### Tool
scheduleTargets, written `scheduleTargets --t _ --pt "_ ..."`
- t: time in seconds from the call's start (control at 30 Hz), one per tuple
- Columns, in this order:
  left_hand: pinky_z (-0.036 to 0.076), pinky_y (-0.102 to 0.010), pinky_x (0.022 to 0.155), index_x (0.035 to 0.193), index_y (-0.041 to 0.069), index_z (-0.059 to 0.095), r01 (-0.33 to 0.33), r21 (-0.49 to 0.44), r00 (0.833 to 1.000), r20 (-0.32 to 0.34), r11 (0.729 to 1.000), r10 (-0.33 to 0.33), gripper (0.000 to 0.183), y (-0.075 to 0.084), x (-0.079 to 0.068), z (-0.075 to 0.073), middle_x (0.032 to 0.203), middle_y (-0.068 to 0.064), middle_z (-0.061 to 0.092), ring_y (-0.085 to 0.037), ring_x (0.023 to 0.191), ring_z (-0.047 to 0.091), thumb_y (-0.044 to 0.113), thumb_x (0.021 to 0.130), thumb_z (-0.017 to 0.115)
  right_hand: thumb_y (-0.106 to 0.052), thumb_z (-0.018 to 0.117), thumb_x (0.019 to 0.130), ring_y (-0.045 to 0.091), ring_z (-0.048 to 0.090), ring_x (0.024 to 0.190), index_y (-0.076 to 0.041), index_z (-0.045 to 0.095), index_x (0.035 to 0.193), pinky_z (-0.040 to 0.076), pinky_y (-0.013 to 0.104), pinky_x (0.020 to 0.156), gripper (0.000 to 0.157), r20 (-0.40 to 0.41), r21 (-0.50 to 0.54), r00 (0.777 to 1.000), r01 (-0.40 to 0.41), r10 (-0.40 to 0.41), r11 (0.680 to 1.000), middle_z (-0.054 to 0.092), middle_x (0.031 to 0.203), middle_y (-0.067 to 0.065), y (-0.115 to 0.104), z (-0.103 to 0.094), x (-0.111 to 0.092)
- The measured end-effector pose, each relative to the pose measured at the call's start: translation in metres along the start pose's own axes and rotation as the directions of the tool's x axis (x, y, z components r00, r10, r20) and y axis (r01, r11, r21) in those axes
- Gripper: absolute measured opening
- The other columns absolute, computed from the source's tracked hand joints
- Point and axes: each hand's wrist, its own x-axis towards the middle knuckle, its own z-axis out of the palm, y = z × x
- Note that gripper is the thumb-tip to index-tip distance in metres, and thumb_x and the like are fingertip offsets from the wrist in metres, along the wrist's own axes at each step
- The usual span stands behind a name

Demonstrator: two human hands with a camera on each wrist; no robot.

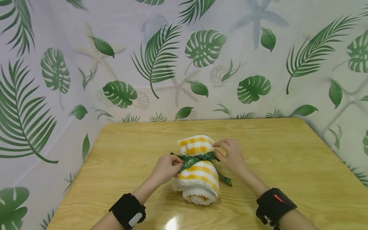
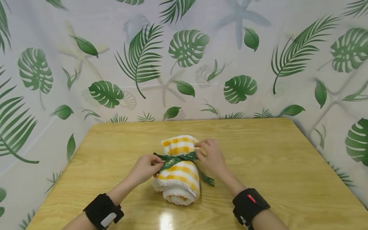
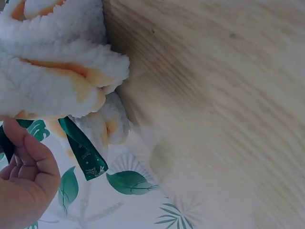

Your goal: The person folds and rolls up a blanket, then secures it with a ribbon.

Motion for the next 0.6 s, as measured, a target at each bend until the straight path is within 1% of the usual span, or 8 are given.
scheduleTargets --t 0.03,0.07,0.1,0.13,0.2,0.27,0.43,0.6 --pt "0.047 -0.026 0.048 0.097 -0.003 0.066 0.01 -0.003 1.0 0.007 1.0 -0.01 0.015 -0.002 -0.002 -0.002 0.072 -0.004 0.063 -0.012 0.051 0.057 0.006 0.09 0.057 -0.004 0.072 0.078 0.026 0.052 0.083 -0.002 0.069 0.096 0.042 0.039 0.069 0.018 0.009 -0.042 0.992 0.13 -0.129 0.991 0.059 0.093 0.011 -0.005 0.004 0.004" --pt "0.046 -0.026 0.047 0.098 -0.003 0.066 0.017 -0.008 1.0 0.012 1.0 -0.017 0.015 -0.003 -0.003 -0.003 0.071 -0.003 0.063 -0.012 0.052 0.057 0.007 0.09 0.057 -0.002 0.074 0.076 0.026 0.052 0.082 -0.004 0.071 0.091 0.041 0.039 0.07 0.016 0.041 -0.059 0.972 0.233 -0.231 0.971 0.06 0.089 0.009 -0.009 0.007 0.008" --pt "0.044 -0.026 0.046 0.099 -0.003 0.066 0.024 -0.01 1.0 0.016 1.0 -0.024 0.016 -0.004 -0.004 -0.004 0.07 -0.001 0.063 -0.013 0.052 0.057 0.008 0.09 0.057 -0.003 0.075 0.075 0.024 0.051 0.081 -0.006 0.073 0.089 0.041 0.038 0.07 0.014 0.092 -0.061 0.955 0.287 -0.281 0.956 0.059 0.088 0.006 -0.013 0.01 0.011" --pt "0.043 -0.026 0.045 0.098 -0.002 0.066 0.026 -0.005 0.999 0.02 1.0 -0.026 0.016 -0.005 -0.005 -0.006 0.068 -0.001 0.062 -0.014 0.052 0.057 0.009 0.09 0.058 -0.004 0.075 0.075 0.022 0.05 0.08 -0.007 0.074 0.088 0.039 0.036 0.069 0.014 0.145 -0.063 0.945 0.303 -0.292 0.951 0.059 0.088 0.005 -0.016 0.012 0.014" --pt "0.041 -0.025 0.045 0.096 -0.001 0.067 0.025 -0.001 0.999 0.034 1.0 -0.025 0.015 -0.006 -0.008 -0.009 0.066 0.0 0.061 -0.019 0.054 0.058 0.01 0.091 0.058 -0.007 0.074 0.077 0.019 0.048 0.076 -0.009 0.075 0.087 0.037 0.034 0.068 0.011 0.22 -0.068 0.94 0.281 -0.26 0.957 0.059 0.087 0.003 -0.02 0.014 0.017" --pt "0.041 -0.025 0.045 0.094 0.0 0.067 0.024 -0.013 0.999 0.047 1.0 -0.024 0.014 -0.007 -0.011 -0.013 0.063 0.001 0.06 -0.023 0.055 0.059 0.01 0.091 0.058 -0.007 0.074 0.077 0.017 0.046 0.073 -0.011 0.076 0.085 0.036 0.031 0.065 0.009 0.236 -0.093 0.941 0.269 -0.241 0.959 0.059 0.084 0.001 -0.02 0.018 0.017" --pt "0.04 -0.024 0.044 0.087 0.001 0.066 0.05 -0.054 0.998 0.049 0.997 -0.047 0.011 -0.011 -0.021 -0.021 0.062 -0.002 0.06 -0.029 0.055 0.059 0.008 0.09 0.058 -0.009 0.076 0.075 0.015 0.043 0.069 -0.012 0.077 0.083 0.036 0.031 0.065 0.009 0.225 -0.125 0.948 0.259 -0.227 0.958 0.058 0.082 0.0 -0.02 0.024 0.017" --pt "0.036 -0.024 0.044 0.081 0.002 0.066 0.044 -0.074 0.997 0.058 0.996 -0.04 0.012 -0.01 -0.031 -0.027 0.062 -0.008 0.06 -0.027 0.053 0.057 0.007 0.089 0.058 -0.008 0.078 0.073 0.015 0.044 0.069 -0.013 0.077 0.083 0.036 0.03 0.063 0.011 0.197 -0.147 0.955 0.251 -0.22 0.957 0.057 0.08 0.0 -0.019 0.024 0.016"
